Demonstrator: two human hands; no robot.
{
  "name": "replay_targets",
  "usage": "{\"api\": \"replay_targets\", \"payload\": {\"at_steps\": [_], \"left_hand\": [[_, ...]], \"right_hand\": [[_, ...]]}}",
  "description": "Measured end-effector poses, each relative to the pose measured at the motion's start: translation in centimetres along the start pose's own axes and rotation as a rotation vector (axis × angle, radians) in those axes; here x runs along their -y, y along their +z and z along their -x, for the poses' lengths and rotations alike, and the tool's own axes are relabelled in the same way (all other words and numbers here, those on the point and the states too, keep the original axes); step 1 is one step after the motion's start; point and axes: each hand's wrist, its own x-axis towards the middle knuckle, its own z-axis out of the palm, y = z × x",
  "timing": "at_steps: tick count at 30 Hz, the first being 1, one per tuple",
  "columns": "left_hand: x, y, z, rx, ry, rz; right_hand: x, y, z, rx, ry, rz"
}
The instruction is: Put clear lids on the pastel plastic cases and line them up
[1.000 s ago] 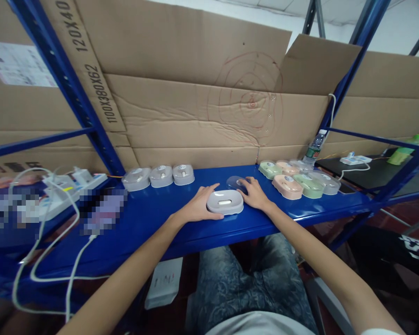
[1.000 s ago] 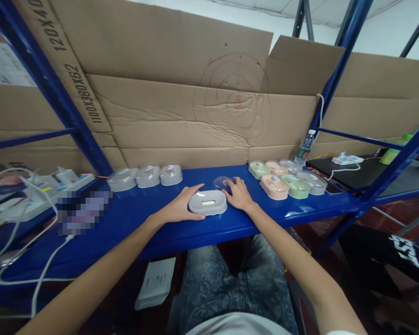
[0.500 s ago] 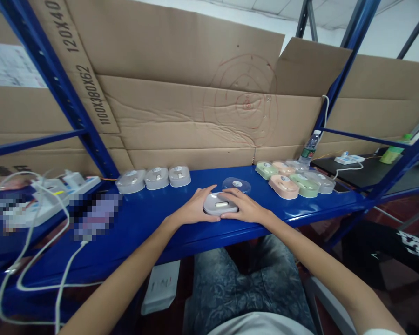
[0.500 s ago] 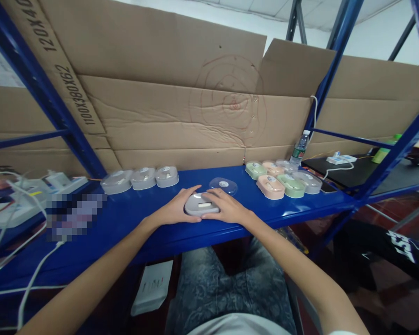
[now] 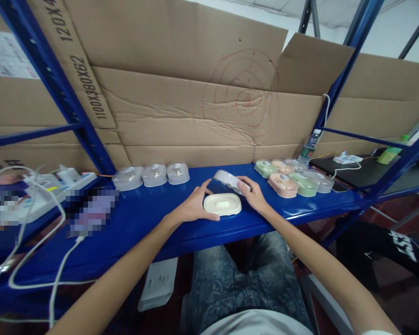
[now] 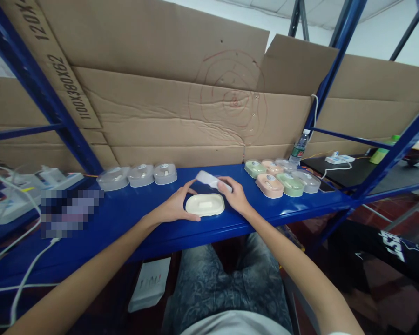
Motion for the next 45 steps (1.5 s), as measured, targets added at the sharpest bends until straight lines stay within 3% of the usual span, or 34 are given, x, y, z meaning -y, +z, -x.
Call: {"api": "replay_targets", "payload": {"at_steps": [5,10,13,18,27,39,42,45], "left_hand": [[0.2,-0.8,0.2,0.043,0.007,0.004],[0.4,-1.1,0.2,0.057,0.006,-0.007],[0.4,-1.0,0.2,0.065,-0.002,-0.027],[0.8,-0.8,0.3,0.058,-0.014,-0.019],[0.8,-0.8,0.3,0.083,-0.030,-0.041],[-0.9,-1.4,0.4,0.152,-0.030,-0.086],[-1.0,-1.6,0.3,0.165,-0.020,-0.081],[-1.0,-1.7,0.3,0.184,-0.013,-0.086]], "right_hand": [[-1.2,-0.4,-0.3,-0.156,0.138,-0.097],[-1.0,-0.4,-0.1,-0.146,0.114,-0.056],[0.0,-0.3,0.3,-0.025,-0.037,0.079],[1.4,0.3,1.3,0.304,-0.277,0.343],[2.2,0.3,1.7,0.511,-0.360,0.500],[2.6,0.2,1.7,0.565,-0.389,0.503],[1.6,-0.4,1.0,0.451,-0.287,0.414],[-0.3,-1.2,-0.6,0.304,-0.136,0.484]]}}
